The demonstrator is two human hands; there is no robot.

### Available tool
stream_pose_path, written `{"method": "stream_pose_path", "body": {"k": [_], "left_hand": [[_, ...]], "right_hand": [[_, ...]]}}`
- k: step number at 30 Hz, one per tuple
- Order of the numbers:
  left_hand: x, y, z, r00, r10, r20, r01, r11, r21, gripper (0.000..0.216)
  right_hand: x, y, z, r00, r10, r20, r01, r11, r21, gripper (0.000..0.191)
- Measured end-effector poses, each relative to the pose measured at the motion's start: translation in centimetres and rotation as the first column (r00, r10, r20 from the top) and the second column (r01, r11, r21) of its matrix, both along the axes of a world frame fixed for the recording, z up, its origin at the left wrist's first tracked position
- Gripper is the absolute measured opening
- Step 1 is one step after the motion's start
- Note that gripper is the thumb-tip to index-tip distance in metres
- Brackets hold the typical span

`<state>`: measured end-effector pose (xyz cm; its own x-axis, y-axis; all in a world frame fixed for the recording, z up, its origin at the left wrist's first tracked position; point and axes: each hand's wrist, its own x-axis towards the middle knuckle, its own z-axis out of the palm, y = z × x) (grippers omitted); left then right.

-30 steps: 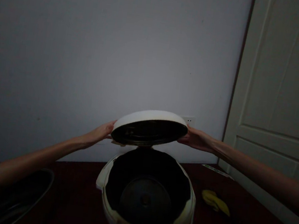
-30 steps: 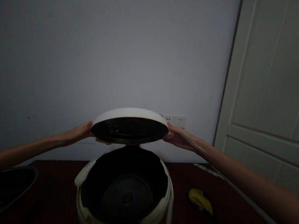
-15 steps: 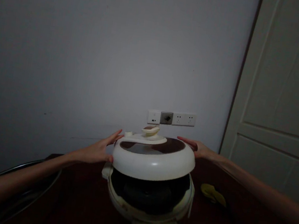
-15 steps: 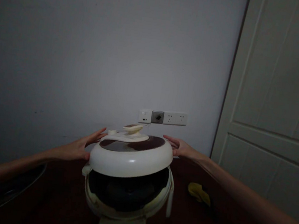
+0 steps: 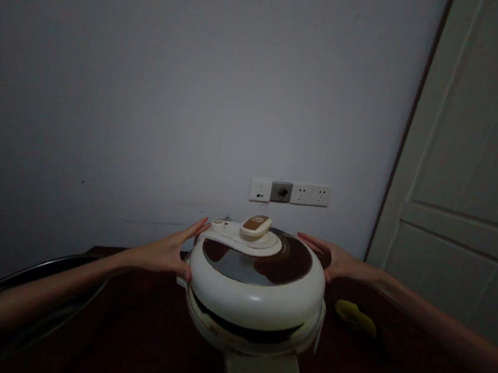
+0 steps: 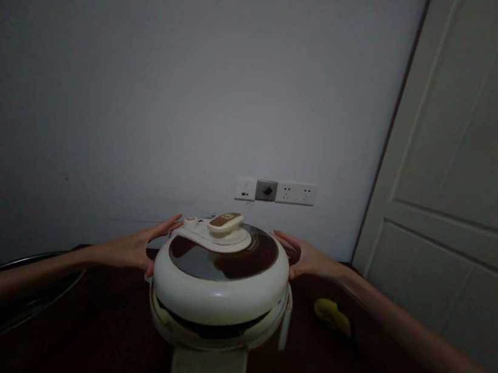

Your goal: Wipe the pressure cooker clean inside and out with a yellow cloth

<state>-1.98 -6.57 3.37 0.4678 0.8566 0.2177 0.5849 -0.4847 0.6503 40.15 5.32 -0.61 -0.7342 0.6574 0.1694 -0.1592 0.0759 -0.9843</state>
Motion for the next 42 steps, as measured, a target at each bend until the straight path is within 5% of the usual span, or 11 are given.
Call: {"method": "stream_pose_path", "body": {"k": [12, 32, 42], "left_hand": [[0.7, -0.8, 0.1, 1.0, 0.002, -0.027, -0.002, 1.0, 0.009, 0.13], [0.5, -0.6, -0.5, 0.996, 0.024, -0.08, -0.021, 0.999, 0.031, 0.132], [0.8, -1.1, 0.0, 0.992, 0.053, -0.113, -0.052, 0.999, 0.007, 0.133]], "right_hand": [[0.3, -0.2, -1.3, 1.0, 0.03, -0.007, -0.03, 0.998, 0.062, 0.109], [0.2, -1.5, -0.8, 0.999, 0.02, 0.042, -0.025, 0.994, 0.107, 0.124], [-0.1, -3.1, 0.0, 1.0, -0.008, -0.02, 0.009, 0.998, 0.068, 0.098]]}}
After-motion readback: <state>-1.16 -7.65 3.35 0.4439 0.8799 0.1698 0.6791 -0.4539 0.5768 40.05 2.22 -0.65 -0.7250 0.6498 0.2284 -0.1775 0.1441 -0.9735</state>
